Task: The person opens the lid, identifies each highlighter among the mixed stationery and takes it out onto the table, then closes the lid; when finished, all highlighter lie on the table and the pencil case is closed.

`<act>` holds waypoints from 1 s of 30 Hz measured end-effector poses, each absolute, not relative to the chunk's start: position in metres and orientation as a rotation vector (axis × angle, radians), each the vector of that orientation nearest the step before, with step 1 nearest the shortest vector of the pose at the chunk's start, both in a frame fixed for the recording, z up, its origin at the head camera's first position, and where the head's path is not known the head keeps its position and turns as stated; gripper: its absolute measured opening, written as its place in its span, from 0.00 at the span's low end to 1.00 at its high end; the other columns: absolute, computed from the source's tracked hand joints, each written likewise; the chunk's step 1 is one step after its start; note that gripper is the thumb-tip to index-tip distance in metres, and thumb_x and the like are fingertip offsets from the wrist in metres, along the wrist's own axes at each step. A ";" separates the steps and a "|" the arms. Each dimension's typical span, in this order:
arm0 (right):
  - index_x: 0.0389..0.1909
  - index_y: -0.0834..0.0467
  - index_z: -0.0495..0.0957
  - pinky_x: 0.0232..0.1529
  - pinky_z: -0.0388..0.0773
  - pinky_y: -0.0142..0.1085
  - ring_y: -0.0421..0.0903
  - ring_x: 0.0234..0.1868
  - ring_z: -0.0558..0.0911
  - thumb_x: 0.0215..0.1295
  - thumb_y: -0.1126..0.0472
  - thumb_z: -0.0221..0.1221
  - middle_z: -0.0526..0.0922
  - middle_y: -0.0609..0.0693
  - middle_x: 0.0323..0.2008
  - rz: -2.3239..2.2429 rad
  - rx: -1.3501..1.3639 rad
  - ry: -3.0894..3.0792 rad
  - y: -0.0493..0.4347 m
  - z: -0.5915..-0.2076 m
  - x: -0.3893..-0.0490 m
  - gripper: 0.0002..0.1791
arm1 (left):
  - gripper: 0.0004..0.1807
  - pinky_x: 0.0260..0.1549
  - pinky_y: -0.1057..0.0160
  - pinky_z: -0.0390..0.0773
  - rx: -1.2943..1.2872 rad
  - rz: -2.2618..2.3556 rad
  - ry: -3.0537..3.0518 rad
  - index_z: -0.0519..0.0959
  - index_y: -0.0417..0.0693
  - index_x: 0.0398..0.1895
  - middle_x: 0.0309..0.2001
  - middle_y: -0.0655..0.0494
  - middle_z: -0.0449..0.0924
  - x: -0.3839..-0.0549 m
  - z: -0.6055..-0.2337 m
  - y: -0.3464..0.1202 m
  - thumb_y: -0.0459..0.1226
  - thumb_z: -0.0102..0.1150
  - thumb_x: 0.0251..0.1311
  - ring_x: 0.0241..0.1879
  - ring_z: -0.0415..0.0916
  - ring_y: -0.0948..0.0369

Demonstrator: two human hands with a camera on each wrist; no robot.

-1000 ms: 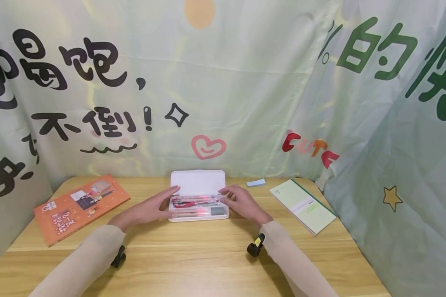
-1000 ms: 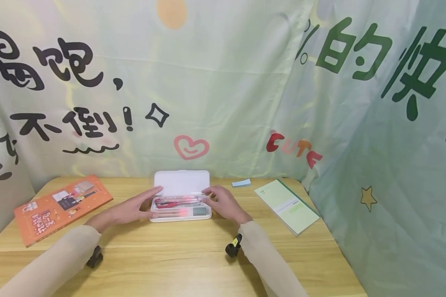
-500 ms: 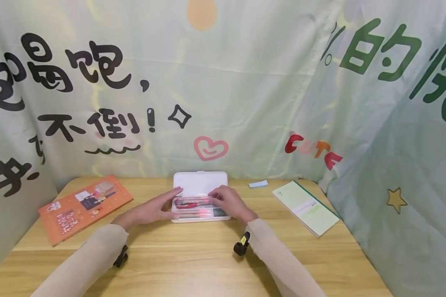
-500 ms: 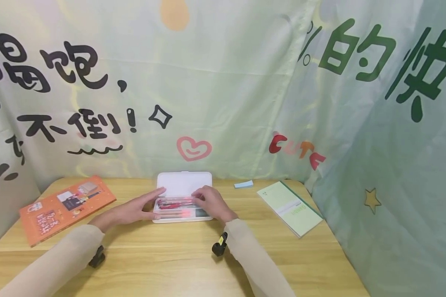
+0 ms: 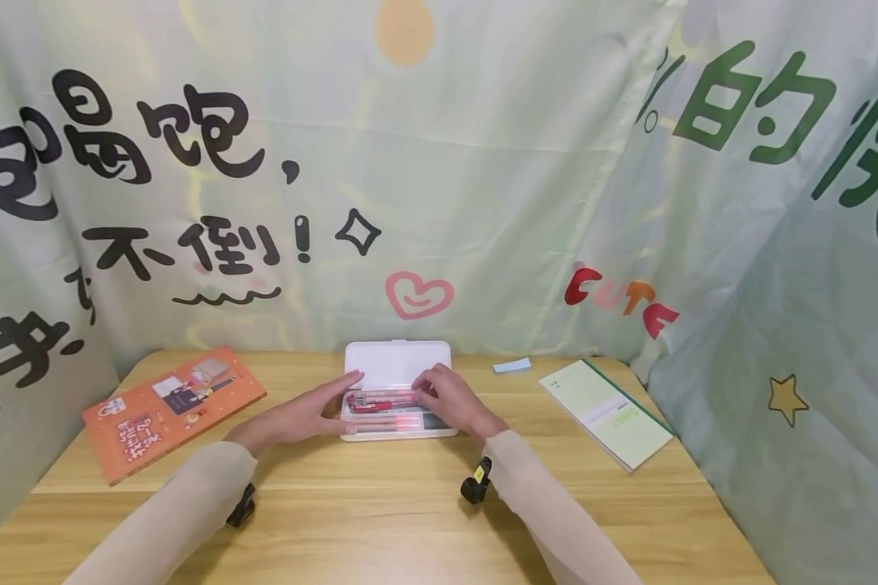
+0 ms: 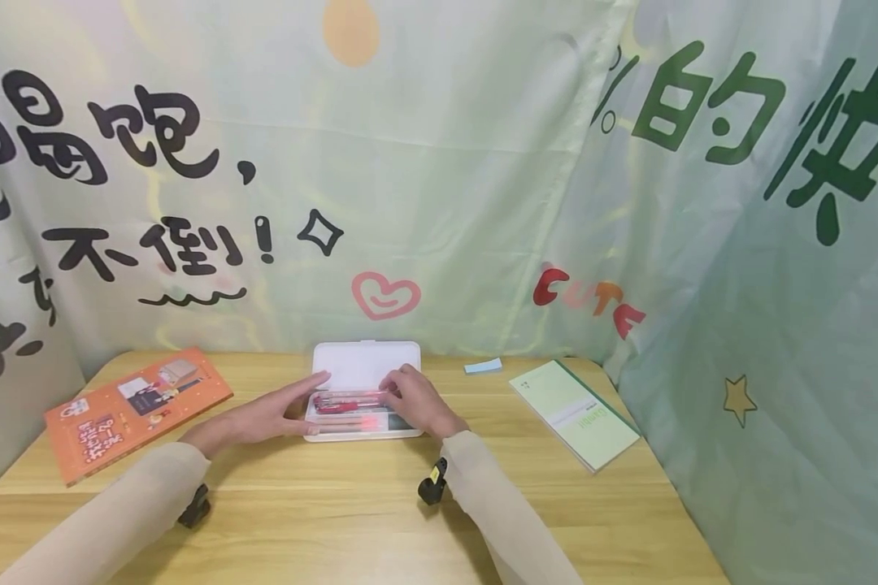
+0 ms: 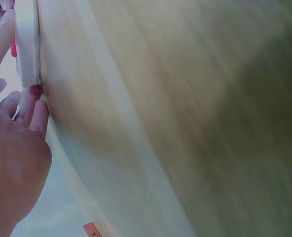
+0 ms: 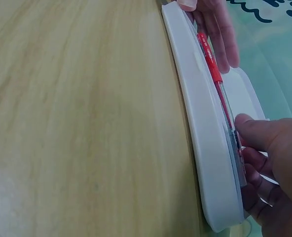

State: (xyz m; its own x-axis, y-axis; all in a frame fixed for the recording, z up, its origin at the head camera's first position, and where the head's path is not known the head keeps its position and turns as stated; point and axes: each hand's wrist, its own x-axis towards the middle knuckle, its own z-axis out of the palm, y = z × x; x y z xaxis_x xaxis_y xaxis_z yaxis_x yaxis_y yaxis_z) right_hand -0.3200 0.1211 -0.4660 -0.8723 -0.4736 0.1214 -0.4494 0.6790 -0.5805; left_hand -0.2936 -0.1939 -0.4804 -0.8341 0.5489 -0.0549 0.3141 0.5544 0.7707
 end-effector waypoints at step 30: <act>0.51 0.58 0.83 0.54 0.83 0.41 0.43 0.46 0.78 0.79 0.57 0.66 0.82 0.49 0.46 -0.789 -0.920 2.867 0.124 -0.463 -0.317 0.09 | 0.54 0.84 0.29 0.43 0.705 1.145 2.505 0.48 0.51 0.91 0.91 0.43 0.40 -0.293 -0.478 -0.194 0.48 0.71 0.73 0.89 0.38 0.37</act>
State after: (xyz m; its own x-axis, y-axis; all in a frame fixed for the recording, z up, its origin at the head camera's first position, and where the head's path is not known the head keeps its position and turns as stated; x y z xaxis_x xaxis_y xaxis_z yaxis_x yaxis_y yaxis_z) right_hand -0.3173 0.1238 -0.4631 -0.8247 -0.5520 0.1228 -0.5371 0.6968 -0.4754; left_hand -0.2929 -0.1944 -0.4779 -0.8354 0.5460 -0.0640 0.3089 0.5626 0.7668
